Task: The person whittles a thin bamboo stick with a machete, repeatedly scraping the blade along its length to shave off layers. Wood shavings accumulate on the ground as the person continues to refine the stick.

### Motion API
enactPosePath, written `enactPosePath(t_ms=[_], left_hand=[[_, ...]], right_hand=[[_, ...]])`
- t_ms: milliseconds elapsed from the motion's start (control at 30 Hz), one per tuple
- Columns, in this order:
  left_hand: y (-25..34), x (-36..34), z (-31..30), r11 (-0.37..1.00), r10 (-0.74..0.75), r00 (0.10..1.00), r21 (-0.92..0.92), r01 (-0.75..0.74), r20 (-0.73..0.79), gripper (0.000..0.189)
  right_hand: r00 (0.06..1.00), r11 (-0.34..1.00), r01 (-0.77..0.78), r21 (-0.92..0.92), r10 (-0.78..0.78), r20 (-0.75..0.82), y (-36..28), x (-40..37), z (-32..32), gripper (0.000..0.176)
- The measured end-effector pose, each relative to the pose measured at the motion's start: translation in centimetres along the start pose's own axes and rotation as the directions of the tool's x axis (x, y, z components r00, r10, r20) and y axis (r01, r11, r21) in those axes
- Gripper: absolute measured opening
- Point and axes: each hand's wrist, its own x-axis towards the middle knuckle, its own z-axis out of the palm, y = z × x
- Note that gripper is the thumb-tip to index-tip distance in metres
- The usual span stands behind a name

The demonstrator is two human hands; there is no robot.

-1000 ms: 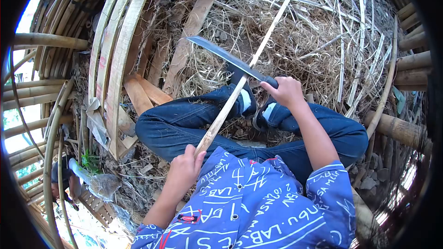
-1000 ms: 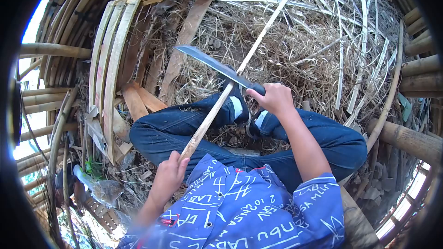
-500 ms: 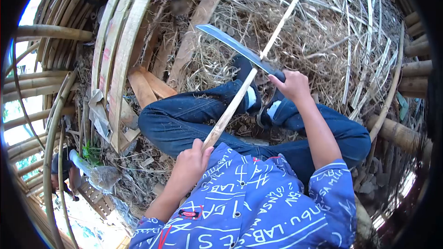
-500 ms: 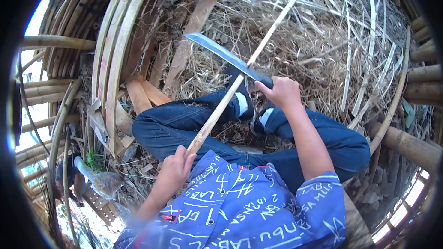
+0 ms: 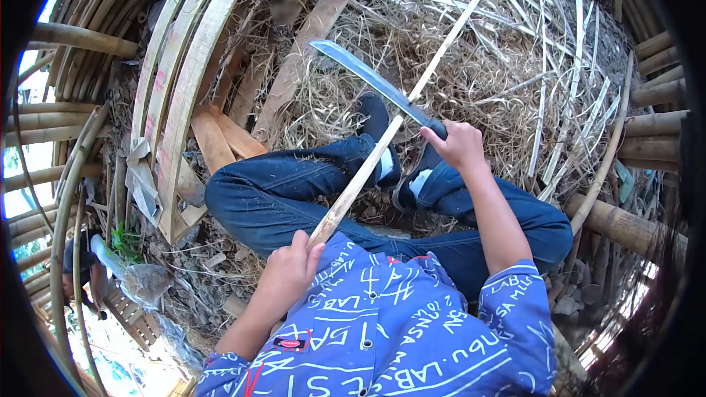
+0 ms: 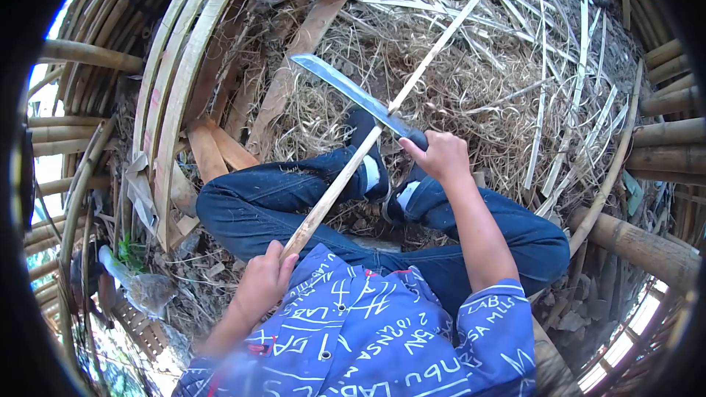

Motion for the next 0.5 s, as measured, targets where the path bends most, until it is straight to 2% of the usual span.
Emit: enactPosePath(t_ms=[100, 200, 233, 300, 333, 433, 500], left_hand=[[0.1, 0.3, -0.2, 1.0, 0.007, 1.0, -0.016, -0.007, -0.016, 0.029], [-0.1, 0.3, -0.4, 1.0, 0.008, 1.0, -0.016, -0.008, -0.015, 0.03], [-0.3, 0.3, -0.5, 1.0, 0.007, 1.0, -0.011, -0.007, -0.008, 0.029], [-0.5, -0.4, -0.2, 0.999, -0.023, 1.0, -0.038, 0.024, 0.01, 0.028], [-0.6, -0.5, -0.2, 0.997, -0.049, 0.999, -0.065, 0.049, 0.015, 0.027], [-0.4, 0.0, 0.2, 1.0, -0.002, 1.0, -0.023, 0.002, -0.015, 0.028], [-0.9, -0.3, 0.1, 1.0, 0.018, 0.999, -0.017, -0.018, -0.026, 0.026]], right_hand=[[0.998, 0.997, -0.016, 0.076, 0.011, 0.062, -1.4, -1.3, -1.1, 0.068], [0.983, 0.992, 0.128, -0.009, -0.126, 0.133, -2.5, -2.9, -1.4, 0.068], [0.983, 0.992, 0.123, -0.007, -0.121, 0.136, -2.1, -2.7, -1.2, 0.068], [0.992, 0.997, 0.063, -0.055, -0.056, 0.115, -0.5, -1.7, -0.8, 0.069], [0.992, 0.998, -0.055, 0.007, 0.054, 0.112, 0.0, -0.8, -0.9, 0.069], [0.994, 0.997, -0.076, -0.028, 0.078, 0.081, -0.1, -0.4, 0.2, 0.069], [0.995, 0.994, -0.076, 0.077, 0.07, 0.075, -1.3, -1.6, -0.3, 0.07]])
